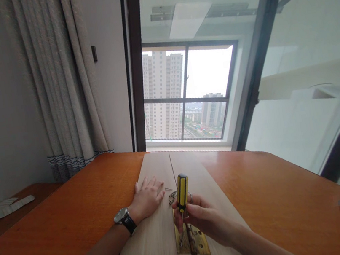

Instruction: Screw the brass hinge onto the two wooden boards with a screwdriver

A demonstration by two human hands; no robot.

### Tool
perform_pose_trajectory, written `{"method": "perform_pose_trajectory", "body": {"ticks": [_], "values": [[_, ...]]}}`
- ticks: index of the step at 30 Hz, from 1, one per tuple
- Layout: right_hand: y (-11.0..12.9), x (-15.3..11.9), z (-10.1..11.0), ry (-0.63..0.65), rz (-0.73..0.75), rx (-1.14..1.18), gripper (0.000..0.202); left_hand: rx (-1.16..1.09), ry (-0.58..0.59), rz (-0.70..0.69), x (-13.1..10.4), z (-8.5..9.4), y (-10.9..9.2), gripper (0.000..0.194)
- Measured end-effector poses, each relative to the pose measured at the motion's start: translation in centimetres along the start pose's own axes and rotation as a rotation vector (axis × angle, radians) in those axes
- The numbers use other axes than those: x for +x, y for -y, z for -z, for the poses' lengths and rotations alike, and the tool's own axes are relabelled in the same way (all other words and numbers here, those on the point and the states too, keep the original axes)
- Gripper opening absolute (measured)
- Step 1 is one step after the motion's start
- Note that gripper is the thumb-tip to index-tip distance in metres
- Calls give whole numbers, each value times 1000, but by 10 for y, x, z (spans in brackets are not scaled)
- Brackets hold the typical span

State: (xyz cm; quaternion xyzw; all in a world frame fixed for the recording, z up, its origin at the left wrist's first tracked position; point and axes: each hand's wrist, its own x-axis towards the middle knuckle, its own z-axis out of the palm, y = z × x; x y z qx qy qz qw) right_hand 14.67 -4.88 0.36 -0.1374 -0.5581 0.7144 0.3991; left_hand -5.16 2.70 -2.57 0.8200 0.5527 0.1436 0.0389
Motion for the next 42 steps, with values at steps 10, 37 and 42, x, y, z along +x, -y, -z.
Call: {"method": "perform_pose_trajectory", "body": {"ticks": [10,37,42], "values": [[0,2,-4,18,20,36,31,5,-3,1,1,-2,2,47],[2,0,-6,40,-11,-19,34,-5,-28,-14,0,0,1,45],[3,2,-7,16,-4,55,32,15,-8,-8,0,-1,1,48]]}}
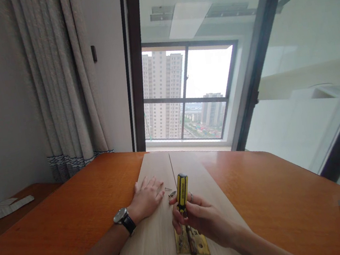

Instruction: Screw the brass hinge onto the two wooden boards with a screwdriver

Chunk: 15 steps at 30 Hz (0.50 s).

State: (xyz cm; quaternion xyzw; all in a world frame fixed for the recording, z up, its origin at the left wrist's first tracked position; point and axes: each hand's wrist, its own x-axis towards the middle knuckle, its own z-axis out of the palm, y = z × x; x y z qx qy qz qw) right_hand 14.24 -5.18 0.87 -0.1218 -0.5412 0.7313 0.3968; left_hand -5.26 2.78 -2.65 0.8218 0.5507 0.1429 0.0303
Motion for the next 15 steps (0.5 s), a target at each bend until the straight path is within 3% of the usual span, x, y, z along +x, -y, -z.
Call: {"method": "perform_pose_trajectory", "body": {"ticks": [7,15], "values": [[2,-1,-3,16,-8,2,37,-7,17,19,-1,2,-2,48],[-2,0,3,-27,-4,-159,40,-11,7,12,0,1,-1,48]]}}
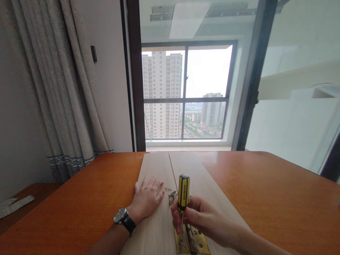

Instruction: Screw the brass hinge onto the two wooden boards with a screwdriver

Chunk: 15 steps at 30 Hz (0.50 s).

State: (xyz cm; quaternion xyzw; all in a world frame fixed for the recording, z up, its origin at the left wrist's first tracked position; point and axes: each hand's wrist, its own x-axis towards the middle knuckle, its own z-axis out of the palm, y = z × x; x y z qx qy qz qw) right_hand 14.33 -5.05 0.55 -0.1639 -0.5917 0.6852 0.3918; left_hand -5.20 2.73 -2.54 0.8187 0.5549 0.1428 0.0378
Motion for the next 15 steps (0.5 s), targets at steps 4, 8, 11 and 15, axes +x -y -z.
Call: {"method": "perform_pose_trajectory", "body": {"ticks": [4,8,11,15], "values": [[-4,1,2,7,19,-36,46,0,7,-2,0,1,0,49],[-1,1,0,12,1,-34,49,-5,15,2,-1,2,-1,49],[2,1,-2,42,-5,-17,46,-8,7,-7,-1,2,-1,50],[1,1,-2,47,3,27,38,-15,5,-5,-1,1,-1,50]]}}
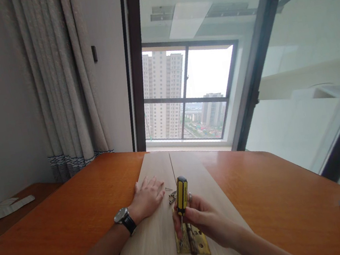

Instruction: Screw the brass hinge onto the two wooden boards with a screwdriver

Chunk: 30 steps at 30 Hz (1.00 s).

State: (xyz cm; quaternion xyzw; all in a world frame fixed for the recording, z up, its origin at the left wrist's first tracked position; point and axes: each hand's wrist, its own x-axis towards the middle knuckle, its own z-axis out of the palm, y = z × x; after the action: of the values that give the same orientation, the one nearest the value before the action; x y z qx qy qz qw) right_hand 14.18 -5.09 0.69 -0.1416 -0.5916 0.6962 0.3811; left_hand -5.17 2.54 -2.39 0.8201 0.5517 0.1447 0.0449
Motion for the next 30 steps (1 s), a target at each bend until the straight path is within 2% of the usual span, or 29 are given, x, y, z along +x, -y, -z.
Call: {"method": "perform_pose_trajectory", "body": {"ticks": [10,16,21,26,30], "values": [[2,-1,-5,9,0,116,30,15,2,-2,0,1,0,49],[-2,1,-1,22,-2,184,29,27,6,3,1,-2,2,49],[0,-1,-1,21,2,172,27,36,-3,-1,2,-5,4,50],[3,-2,-4,37,35,122,36,38,9,-3,1,-2,2,51],[-2,0,0,3,29,81,42,21,23,14,0,1,0,50]]}}
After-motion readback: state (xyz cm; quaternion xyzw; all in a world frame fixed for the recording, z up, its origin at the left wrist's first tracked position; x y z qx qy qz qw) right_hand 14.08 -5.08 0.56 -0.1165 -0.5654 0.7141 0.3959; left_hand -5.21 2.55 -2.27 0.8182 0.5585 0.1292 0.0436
